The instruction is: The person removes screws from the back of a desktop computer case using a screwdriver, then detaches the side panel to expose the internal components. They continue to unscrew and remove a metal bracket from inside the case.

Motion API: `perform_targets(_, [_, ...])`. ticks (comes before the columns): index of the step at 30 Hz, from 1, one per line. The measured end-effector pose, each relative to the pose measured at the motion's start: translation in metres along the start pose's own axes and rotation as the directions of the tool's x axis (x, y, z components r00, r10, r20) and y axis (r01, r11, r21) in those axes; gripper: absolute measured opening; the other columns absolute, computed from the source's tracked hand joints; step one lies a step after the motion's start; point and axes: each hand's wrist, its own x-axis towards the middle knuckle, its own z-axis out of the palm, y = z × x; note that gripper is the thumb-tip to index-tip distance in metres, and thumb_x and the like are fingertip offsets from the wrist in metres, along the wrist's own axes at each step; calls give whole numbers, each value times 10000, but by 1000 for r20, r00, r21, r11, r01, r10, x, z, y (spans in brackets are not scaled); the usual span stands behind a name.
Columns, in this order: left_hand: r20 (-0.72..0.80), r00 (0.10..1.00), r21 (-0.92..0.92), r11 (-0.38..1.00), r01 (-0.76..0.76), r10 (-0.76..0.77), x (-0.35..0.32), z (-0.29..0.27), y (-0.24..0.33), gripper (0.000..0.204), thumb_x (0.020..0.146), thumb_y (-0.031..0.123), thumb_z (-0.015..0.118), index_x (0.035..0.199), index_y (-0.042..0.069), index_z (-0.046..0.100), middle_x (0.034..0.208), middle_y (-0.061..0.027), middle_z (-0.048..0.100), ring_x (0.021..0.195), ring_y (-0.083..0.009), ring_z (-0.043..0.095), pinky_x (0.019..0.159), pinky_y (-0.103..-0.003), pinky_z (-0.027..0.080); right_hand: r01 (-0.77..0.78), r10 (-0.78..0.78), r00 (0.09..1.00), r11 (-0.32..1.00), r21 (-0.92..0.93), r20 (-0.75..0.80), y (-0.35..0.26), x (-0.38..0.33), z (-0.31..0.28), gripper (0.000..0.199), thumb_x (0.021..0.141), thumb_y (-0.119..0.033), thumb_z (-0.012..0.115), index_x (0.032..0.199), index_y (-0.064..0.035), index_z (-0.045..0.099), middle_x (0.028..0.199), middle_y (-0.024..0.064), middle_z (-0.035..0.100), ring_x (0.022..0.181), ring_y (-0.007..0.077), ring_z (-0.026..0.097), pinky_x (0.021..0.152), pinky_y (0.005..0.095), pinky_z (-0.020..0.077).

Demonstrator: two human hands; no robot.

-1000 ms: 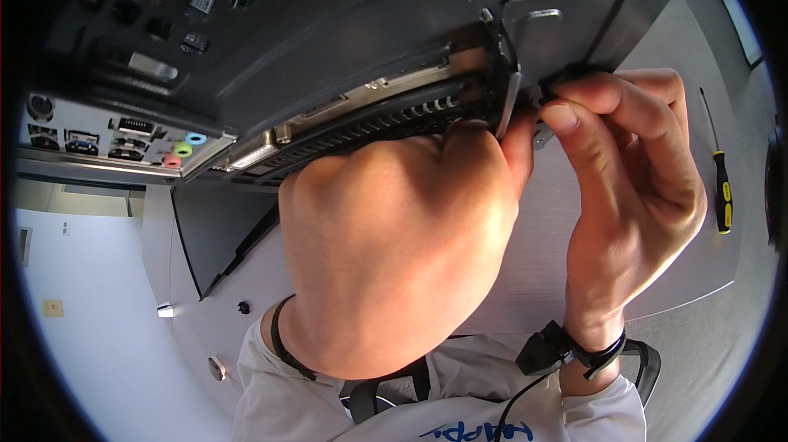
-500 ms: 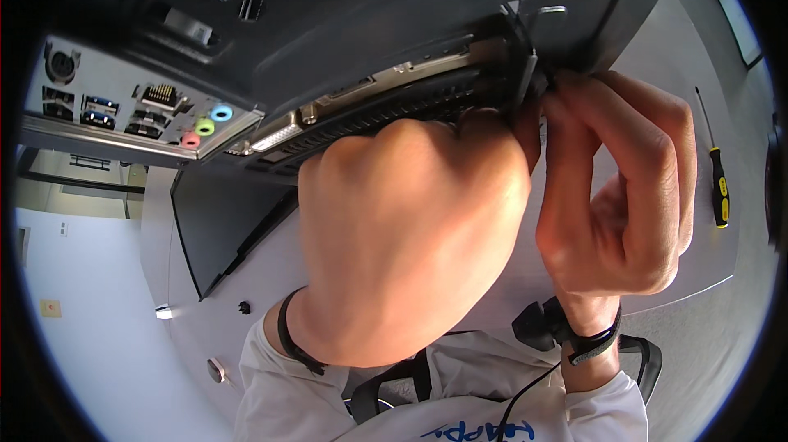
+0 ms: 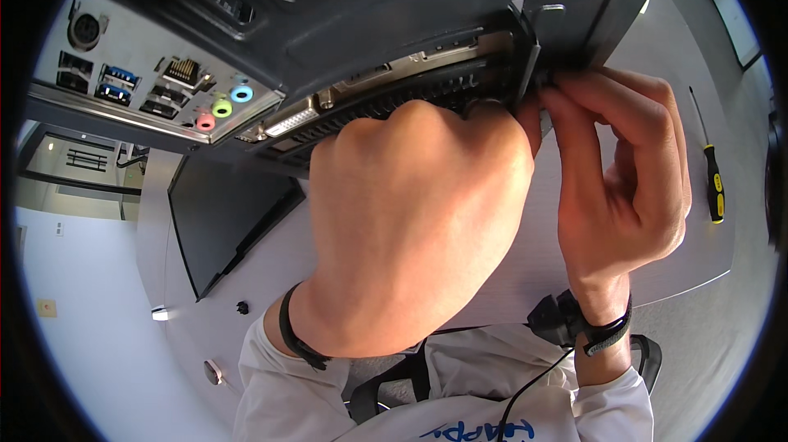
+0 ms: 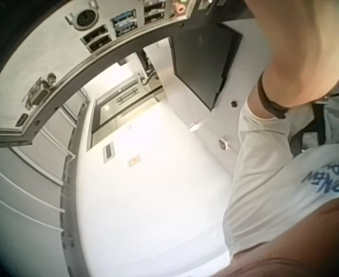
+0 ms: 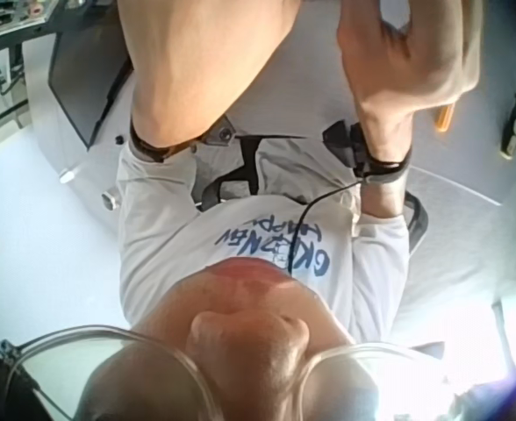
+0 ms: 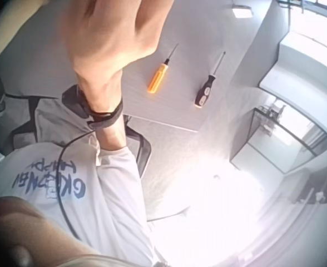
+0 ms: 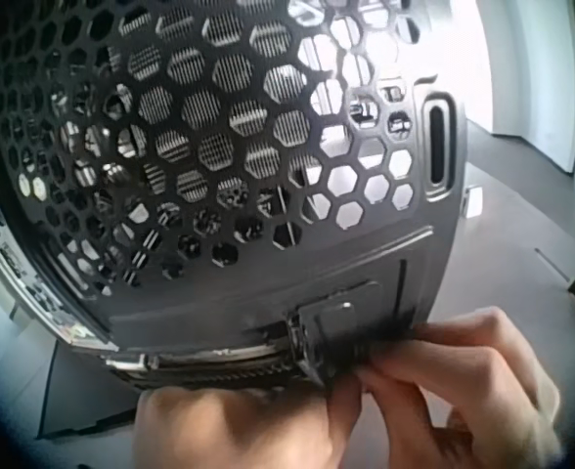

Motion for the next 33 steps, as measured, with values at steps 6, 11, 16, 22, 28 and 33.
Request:
perform_targets(6, [-19,1000,-8,1000,8,-8,1,2,0,363,881,113,783,589,31,584,531,-154,548,444,-358,551,447,-436,412,-50,47,998,997,56,50,-1,-1,-2,234,837,155,770,1023,22,727,961,76,712,799,98,641,633,196,450])
perform_targets(11, [-22,1000,-13,1000,20,-20,1,2,1,368,885,124,786,589,29,589,524,-153,545,435,-355,547,442,-437,408,-105,97,990,992,75,104,-4,1,-8,210,854,152,752,1026,41,708,974,80,703,827,123,639,733,222,510])
perform_targets(16, [-4,999,-22,999,43,-43,1,2,2,345,882,131,788,603,28,613,538,-154,564,452,-363,561,452,-442,420,-70,62,997,984,165,54,1,4,-1,244,845,177,739,1038,34,697,974,91,707,827,126,644,731,231,510])
perform_targets(22, [8,1000,-14,999,31,-30,1,0,2,295,866,122,787,632,24,638,585,-155,607,503,-376,593,484,-451,448,111,-111,994,994,-3,-11,0,3,4,292,812,199,744,1028,6,716,951,120,735,747,153,653,606,231,478])
perform_targets(28, [39,999,5,999,38,-38,0,-1,2,271,867,125,788,657,26,648,597,-154,612,511,-377,597,490,-451,452,103,-102,995,994,-41,17,-4,4,1,293,791,192,765,1012,1,739,952,126,746,744,157,665,587,232,474])
perform_targets(33, [6,1000,-8,1000,12,-12,1,-1,2,281,871,122,783,649,29,637,590,-161,602,502,-381,590,490,-456,451,107,-107,994,994,-19,-32,0,5,5,294,805,189,761,1038,12,729,930,120,743,722,149,666,597,222,480])
